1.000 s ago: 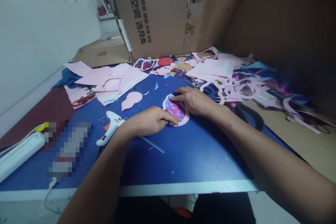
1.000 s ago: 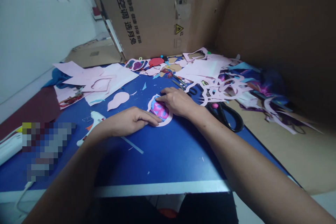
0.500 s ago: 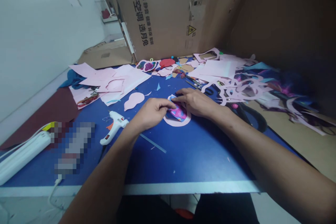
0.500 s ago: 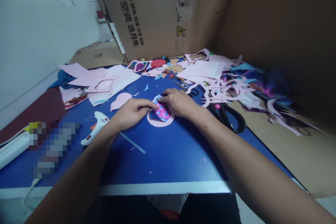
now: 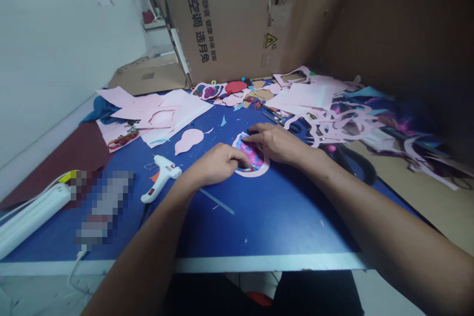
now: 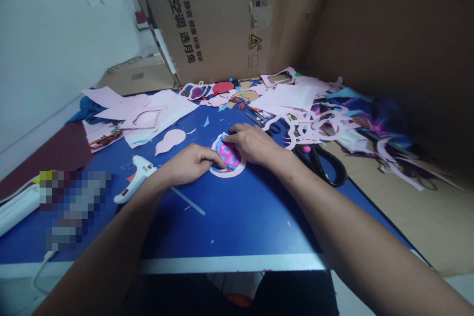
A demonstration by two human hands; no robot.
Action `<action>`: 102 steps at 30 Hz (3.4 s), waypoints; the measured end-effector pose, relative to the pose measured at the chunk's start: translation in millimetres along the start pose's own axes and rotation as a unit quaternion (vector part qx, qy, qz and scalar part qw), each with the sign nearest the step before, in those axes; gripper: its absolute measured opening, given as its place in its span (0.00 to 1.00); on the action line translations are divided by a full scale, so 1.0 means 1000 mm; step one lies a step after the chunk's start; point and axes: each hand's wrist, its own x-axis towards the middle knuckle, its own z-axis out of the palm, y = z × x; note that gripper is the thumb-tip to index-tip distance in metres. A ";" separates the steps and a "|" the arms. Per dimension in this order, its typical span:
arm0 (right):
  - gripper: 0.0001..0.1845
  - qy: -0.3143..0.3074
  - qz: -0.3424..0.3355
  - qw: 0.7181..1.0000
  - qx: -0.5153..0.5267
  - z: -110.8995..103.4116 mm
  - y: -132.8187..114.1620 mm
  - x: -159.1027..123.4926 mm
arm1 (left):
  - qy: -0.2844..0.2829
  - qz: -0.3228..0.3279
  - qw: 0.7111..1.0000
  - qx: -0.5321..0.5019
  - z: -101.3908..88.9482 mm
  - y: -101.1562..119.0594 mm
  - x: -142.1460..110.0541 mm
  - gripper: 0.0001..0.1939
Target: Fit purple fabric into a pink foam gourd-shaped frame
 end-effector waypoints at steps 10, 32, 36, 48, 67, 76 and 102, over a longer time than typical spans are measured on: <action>0.25 0.006 0.001 1.000 0.000 0.002 0.001 0.000 | 0.002 0.016 1.000 0.006 0.000 0.001 -0.001 0.25; 0.23 0.016 -0.013 1.000 0.011 0.001 0.001 0.000 | 0.051 0.128 0.980 0.147 0.014 -0.024 0.009 0.24; 0.24 0.038 -0.024 0.999 0.020 -0.003 0.003 -0.001 | 0.050 0.124 0.980 0.149 0.015 -0.023 0.009 0.23; 0.23 0.049 -0.024 0.999 0.001 -0.010 -0.002 -0.003 | 0.048 0.134 0.980 0.139 0.015 -0.023 0.008 0.21; 0.22 0.103 0.454 0.883 -0.050 -0.082 0.066 -0.047 | 0.044 0.122 0.983 0.127 0.013 -0.022 0.007 0.24; 0.20 -0.090 0.521 0.849 -0.009 -0.078 0.069 -0.041 | 0.045 0.133 0.981 0.136 0.012 -0.024 0.008 0.23; 0.04 0.221 0.438 0.844 0.217 -0.103 0.035 -0.040 | 0.075 0.114 0.988 0.068 0.008 -0.016 0.005 0.22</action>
